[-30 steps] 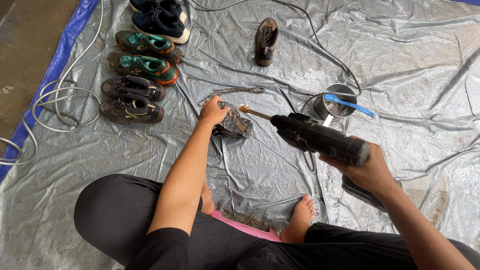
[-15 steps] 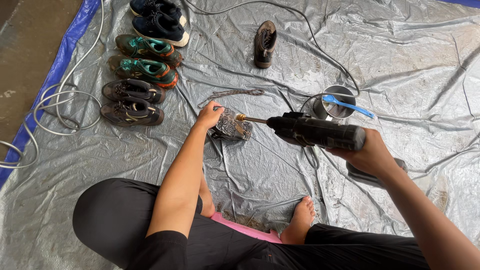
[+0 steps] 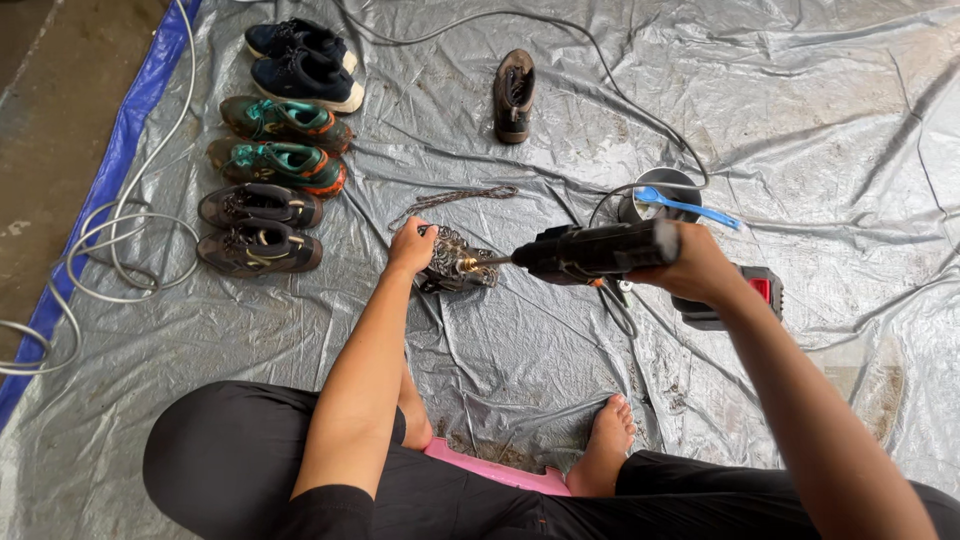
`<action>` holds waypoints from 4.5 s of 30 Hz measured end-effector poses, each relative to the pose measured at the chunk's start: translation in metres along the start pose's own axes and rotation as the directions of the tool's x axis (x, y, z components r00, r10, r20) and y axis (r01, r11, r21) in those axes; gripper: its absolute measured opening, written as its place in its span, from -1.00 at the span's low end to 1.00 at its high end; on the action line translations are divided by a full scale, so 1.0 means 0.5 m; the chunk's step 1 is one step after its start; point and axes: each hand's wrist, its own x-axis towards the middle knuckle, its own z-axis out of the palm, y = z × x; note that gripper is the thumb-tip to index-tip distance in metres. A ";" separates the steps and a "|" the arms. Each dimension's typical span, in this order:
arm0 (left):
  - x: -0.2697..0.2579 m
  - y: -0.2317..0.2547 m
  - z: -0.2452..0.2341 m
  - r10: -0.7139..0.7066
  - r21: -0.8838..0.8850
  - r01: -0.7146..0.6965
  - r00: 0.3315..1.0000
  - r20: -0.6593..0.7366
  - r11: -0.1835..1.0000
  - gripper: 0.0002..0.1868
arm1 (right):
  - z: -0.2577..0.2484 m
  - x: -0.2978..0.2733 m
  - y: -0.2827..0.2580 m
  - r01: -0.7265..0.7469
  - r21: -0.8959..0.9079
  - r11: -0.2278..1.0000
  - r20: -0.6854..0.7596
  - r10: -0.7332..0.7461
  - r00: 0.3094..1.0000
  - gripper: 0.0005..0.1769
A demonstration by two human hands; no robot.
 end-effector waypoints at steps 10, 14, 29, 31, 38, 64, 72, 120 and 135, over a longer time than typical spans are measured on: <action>-0.091 0.058 -0.050 -0.088 0.096 0.088 0.996 -0.013 0.991 -0.52 | -0.056 -0.025 -0.071 -0.089 0.067 0.994 -0.065 0.093 0.994 -0.47; -0.106 0.046 -0.055 -0.151 0.093 0.148 0.988 0.027 0.985 -0.50 | -0.026 -0.024 -0.030 -0.130 0.051 0.990 -0.060 0.133 0.989 -0.45; -0.093 0.023 -0.030 -0.157 -0.028 0.157 0.988 0.000 0.987 -0.52 | -0.025 -0.013 0.011 -0.125 0.031 0.992 -0.074 0.127 0.989 -0.42; -0.093 0.021 -0.032 -0.158 -0.029 0.158 0.987 -0.004 0.987 -0.53 | -0.027 -0.020 -0.013 -0.123 0.066 0.990 -0.069 0.127 0.989 -0.45; -0.114 0.025 -0.041 -0.184 -0.284 0.181 0.983 0.015 0.942 -0.33 | -0.040 -0.027 -0.053 -0.112 0.008 0.994 -0.104 0.112 0.988 -0.42; -0.100 0.075 0.260 -0.234 -0.916 0.306 0.940 0.248 0.258 -0.45 | -0.149 -0.110 -0.192 -0.444 -0.176 0.878 -0.127 0.427 0.895 -0.45; -0.102 0.083 0.253 -0.212 -0.910 0.302 0.945 0.247 0.284 -0.53 | -0.144 -0.111 -0.209 -0.491 -0.195 0.849 -0.122 0.475 0.871 -0.45; -0.096 0.128 0.240 -0.358 -0.822 0.436 0.881 0.308 0.365 -0.20 | -0.104 -0.095 -0.160 -0.257 -0.237 0.937 -0.103 0.239 0.966 -0.54; -0.119 0.140 0.200 -0.340 -0.840 0.543 0.789 0.511 -0.001 -0.06 | -0.133 -0.109 -0.216 -0.390 -0.247 0.887 -0.027 0.397 0.918 -0.54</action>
